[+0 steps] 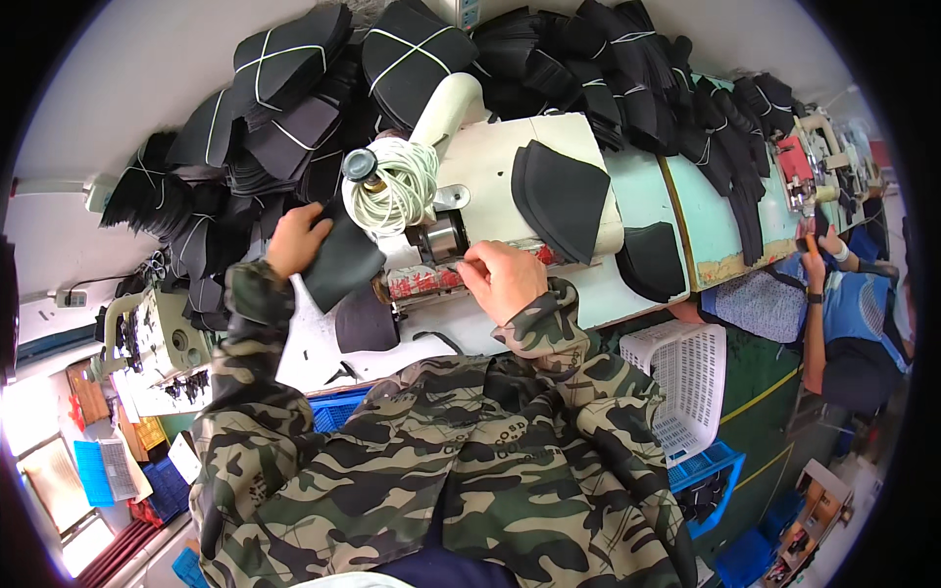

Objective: The person feeds curved black material pieces one by one through a machine to process their edges and stacks the finished pieces on the workbench.

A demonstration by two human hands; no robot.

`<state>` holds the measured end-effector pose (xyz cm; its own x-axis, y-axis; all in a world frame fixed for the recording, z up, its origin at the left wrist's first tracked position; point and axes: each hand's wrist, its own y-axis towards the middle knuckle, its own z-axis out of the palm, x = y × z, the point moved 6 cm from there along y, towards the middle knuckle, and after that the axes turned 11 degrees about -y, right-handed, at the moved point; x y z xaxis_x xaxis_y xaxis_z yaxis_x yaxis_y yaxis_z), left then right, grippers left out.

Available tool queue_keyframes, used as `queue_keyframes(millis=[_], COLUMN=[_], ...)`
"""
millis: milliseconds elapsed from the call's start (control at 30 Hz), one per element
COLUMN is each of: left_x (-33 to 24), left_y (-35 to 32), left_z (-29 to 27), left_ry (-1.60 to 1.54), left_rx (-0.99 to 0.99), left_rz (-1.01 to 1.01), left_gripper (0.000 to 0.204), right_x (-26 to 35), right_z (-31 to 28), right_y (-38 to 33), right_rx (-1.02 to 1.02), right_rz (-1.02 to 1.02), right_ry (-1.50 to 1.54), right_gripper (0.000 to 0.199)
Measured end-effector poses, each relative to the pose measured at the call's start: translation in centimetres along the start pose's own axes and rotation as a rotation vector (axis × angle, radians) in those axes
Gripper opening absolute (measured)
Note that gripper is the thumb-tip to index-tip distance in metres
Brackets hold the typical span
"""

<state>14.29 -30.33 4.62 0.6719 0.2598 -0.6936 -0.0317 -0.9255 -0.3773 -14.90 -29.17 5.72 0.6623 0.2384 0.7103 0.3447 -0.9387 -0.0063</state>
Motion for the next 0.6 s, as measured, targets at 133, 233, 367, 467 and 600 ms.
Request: queue_keyframes(millis=[133, 233, 367, 467, 600], left_x=[-2.5, -4.0, -3.6, -2.5, -1.0], left_y=[-3.8, -5.3, -5.1, -4.5, -3.0], left_z=[5.6, 11.6, 12.1, 11.8, 9.5], left_ry=[-0.599, -0.59, -0.874, -0.952, -0.695], left_rx=[0.656, 0.616, 0.576, 0.58, 0.467], left_rz=[-0.138, 0.157, -0.129, -0.291, -0.278], left_gripper=[0.018, 0.017, 0.02, 0.022, 0.025], right_x=[-0.7, 0.8, 0.2, 0.1, 0.4], right_z=[1.1, 3.3, 5.5, 5.6, 2.7], right_y=[-0.1, -1.1, -1.5, -0.4, 1.0], right_rx=[0.068, 0.358, 0.484, 0.434, 0.238], right_rz=[0.035, 0.063, 0.203, 0.142, -0.049], right_ry=[0.038, 0.393, 0.501, 0.378, 0.029], right_gripper=[0.015, 0.025, 0.017, 0.016, 0.013])
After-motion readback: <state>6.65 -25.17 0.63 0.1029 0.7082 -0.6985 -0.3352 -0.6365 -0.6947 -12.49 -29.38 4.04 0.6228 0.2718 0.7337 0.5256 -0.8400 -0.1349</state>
